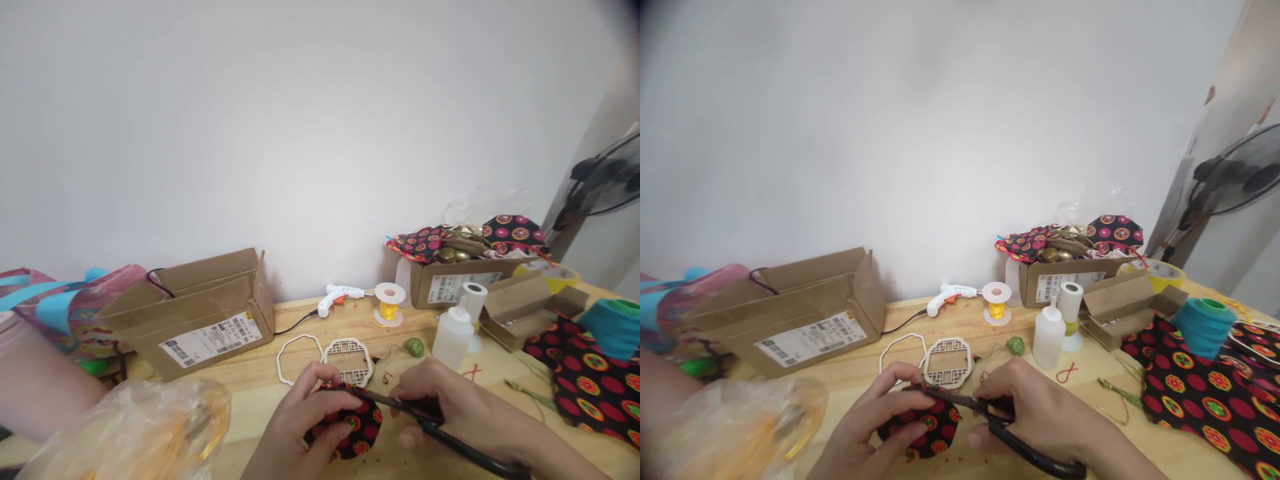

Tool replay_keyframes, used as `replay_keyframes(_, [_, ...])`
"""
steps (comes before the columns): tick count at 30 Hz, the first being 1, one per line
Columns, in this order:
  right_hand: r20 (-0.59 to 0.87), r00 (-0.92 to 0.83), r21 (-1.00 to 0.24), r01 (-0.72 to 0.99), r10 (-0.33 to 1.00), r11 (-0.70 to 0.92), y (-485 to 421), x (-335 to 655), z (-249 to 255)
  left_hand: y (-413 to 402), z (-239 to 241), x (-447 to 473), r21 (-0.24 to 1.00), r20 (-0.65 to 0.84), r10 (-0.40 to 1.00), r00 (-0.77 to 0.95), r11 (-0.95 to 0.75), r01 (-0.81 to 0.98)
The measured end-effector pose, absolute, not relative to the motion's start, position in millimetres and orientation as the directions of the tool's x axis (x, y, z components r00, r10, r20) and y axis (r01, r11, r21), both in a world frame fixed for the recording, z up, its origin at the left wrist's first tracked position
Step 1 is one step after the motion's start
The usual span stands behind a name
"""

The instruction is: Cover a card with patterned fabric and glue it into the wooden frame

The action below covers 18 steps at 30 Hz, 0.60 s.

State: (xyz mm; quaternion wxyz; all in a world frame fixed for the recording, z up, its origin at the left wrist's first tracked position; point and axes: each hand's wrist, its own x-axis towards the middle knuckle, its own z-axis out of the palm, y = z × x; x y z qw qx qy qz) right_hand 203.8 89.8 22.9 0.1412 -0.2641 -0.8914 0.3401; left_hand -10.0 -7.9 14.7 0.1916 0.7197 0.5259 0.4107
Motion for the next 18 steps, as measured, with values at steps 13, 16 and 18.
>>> replay_keyframes(13, [0.141,-0.856,-0.483,0.378,0.497,0.790,87,202,32,-10,11,-10,0.736,0.411,0.899,0.150,-0.425,0.527])
replay_keyframes(16, [0.144,-0.853,-0.466,0.388,0.502,0.795,87,202,33,-9,10,-10,0.743,0.423,0.889,0.174,-0.450,0.495])
replay_keyframes(18, [0.152,-0.849,-0.462,0.392,0.506,0.796,87,203,33,-9,10,-10,0.757,0.416,0.889,0.190,-0.454,0.470])
